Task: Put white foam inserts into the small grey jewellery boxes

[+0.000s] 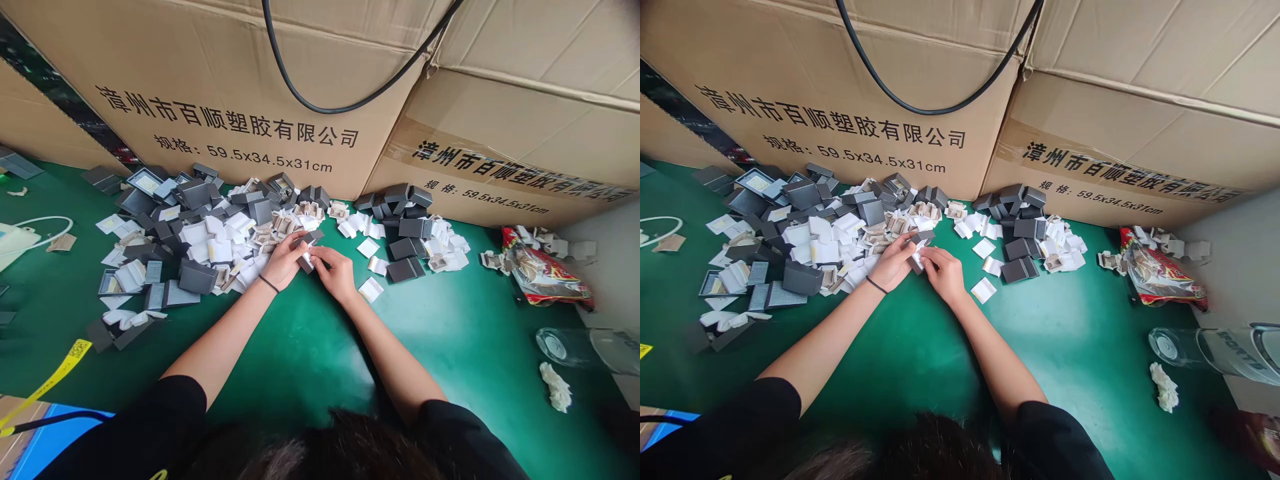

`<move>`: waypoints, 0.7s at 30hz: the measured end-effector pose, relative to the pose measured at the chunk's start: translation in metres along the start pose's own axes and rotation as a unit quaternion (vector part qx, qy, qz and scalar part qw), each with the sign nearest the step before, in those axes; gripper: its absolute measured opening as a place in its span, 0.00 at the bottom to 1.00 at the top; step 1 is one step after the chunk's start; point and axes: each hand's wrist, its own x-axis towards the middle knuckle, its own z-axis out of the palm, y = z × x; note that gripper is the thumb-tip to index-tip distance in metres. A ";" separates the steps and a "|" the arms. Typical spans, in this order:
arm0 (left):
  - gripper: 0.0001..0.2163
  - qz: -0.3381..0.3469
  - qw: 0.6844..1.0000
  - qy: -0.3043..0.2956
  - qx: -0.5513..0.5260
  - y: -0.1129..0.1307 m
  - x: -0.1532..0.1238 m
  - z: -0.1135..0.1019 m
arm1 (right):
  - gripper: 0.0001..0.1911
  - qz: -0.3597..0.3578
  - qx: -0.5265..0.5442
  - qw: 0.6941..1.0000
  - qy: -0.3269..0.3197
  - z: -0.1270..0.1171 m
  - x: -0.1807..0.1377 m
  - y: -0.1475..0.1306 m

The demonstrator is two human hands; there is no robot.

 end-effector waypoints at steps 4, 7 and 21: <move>0.17 0.032 0.999 -0.003 -0.002 -0.001 -0.001 0.004 | 0.13 0.082 0.006 0.995 0.061 0.002 -0.001 0.000; 0.17 0.061 0.998 -0.013 0.012 -0.001 -0.001 0.006 | 0.16 0.141 0.013 0.987 0.070 0.003 -0.001 0.005; 0.19 0.093 0.993 -0.034 0.059 -0.004 -0.003 0.006 | 0.13 0.059 -0.025 0.998 0.009 -0.004 0.002 0.004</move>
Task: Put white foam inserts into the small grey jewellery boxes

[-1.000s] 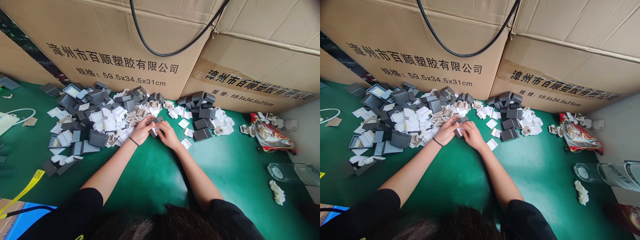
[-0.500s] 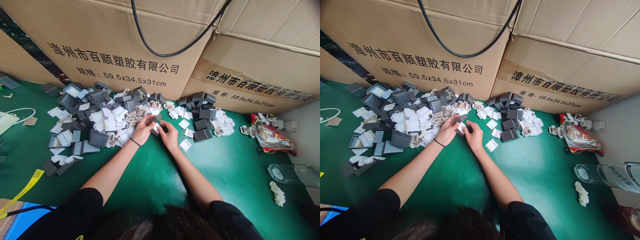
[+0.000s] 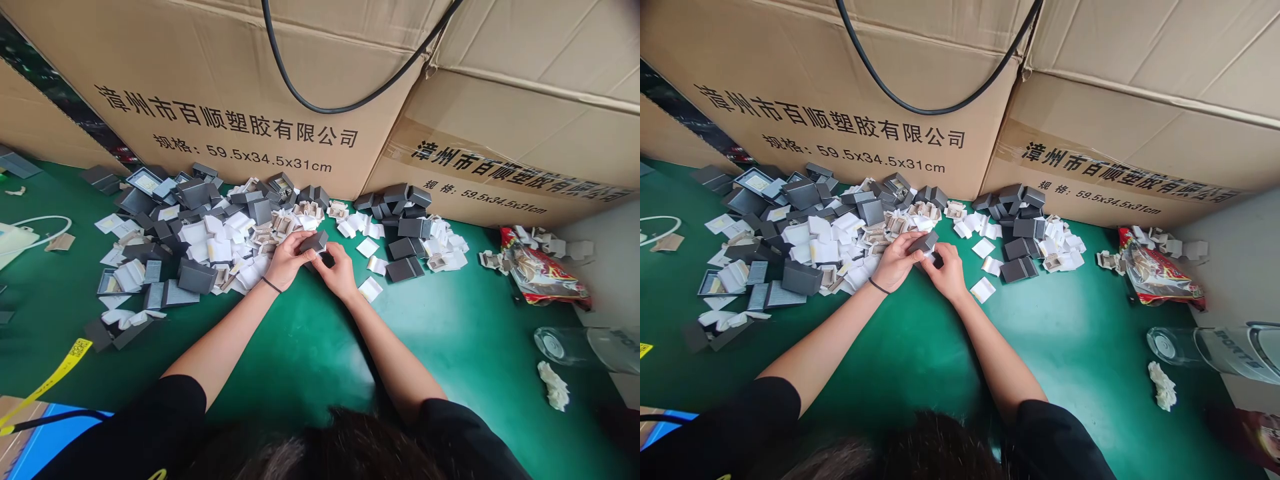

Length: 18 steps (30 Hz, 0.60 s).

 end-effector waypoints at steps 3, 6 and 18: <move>0.19 0.003 1.000 -0.008 0.002 0.000 0.000 0.000 | 0.14 0.013 0.010 1.000 -0.007 -0.001 0.001 0.001; 0.19 -0.006 1.000 -0.007 -0.007 0.000 -0.001 0.001 | 0.15 0.031 0.024 0.999 -0.026 -0.002 0.002 0.002; 0.11 -0.120 0.985 -0.009 -0.127 -0.001 -0.001 0.002 | 0.17 -0.071 -0.095 0.993 -0.007 0.004 -0.004 -0.005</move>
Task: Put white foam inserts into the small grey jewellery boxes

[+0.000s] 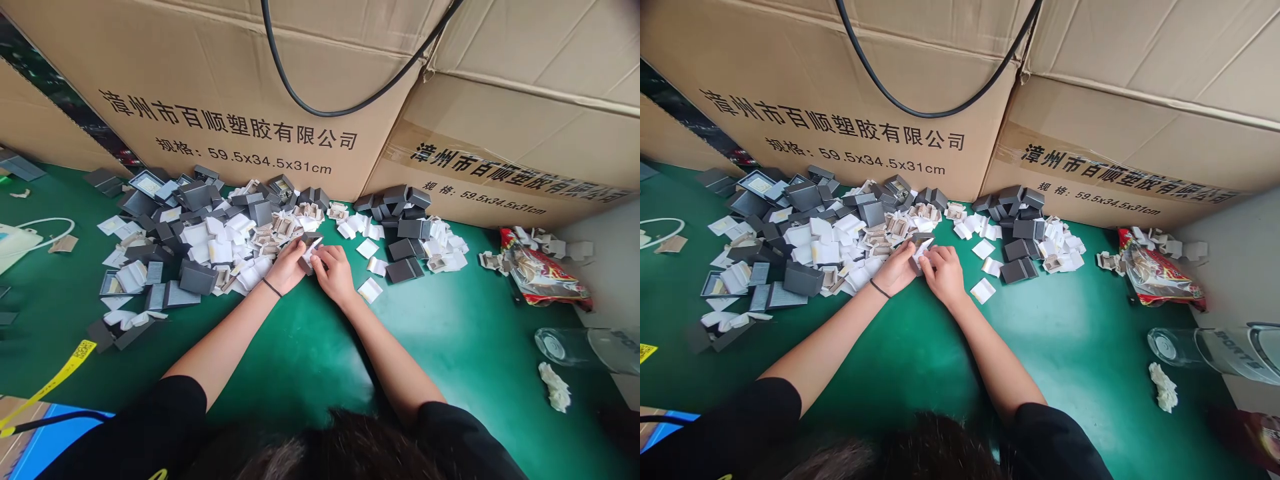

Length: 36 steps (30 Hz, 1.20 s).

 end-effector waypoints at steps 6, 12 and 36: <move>0.10 -0.002 0.999 0.031 -0.024 0.003 0.002 -0.001 | 0.19 -0.014 -0.008 0.999 -0.033 0.003 -0.003 0.003; 0.14 -0.006 0.999 0.034 -0.014 0.004 0.004 -0.002 | 0.17 0.038 0.086 0.996 0.007 0.000 0.000 0.005; 0.08 -0.060 0.998 0.001 -0.035 0.000 -0.002 0.004 | 0.17 -0.076 0.047 0.995 -0.035 -0.010 0.001 0.005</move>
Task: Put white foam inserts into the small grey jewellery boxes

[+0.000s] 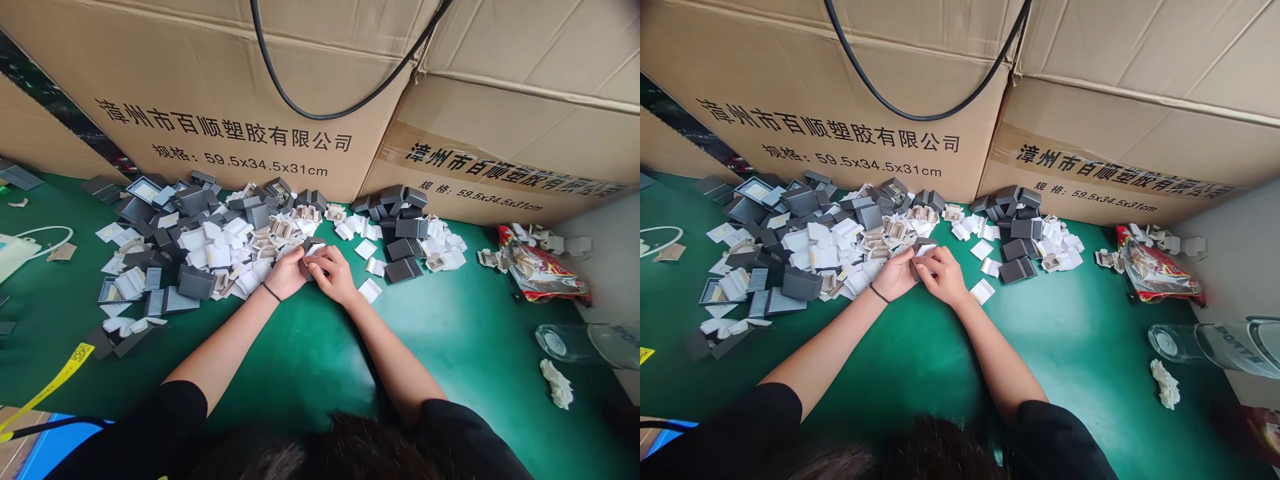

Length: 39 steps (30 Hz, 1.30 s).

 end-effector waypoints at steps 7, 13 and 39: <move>0.07 0.005 1.000 0.011 0.002 -0.001 0.003 -0.007 | 0.20 -0.017 -0.036 0.998 -0.054 -0.003 0.000 0.002; 0.08 0.013 0.999 0.021 0.022 -0.001 0.004 -0.011 | 0.19 -0.031 -0.053 0.996 -0.069 -0.001 0.000 -0.005; 0.12 0.000 1.000 0.024 0.018 -0.002 0.002 -0.004 | 0.25 0.078 -0.096 0.992 0.001 0.001 -0.001 0.008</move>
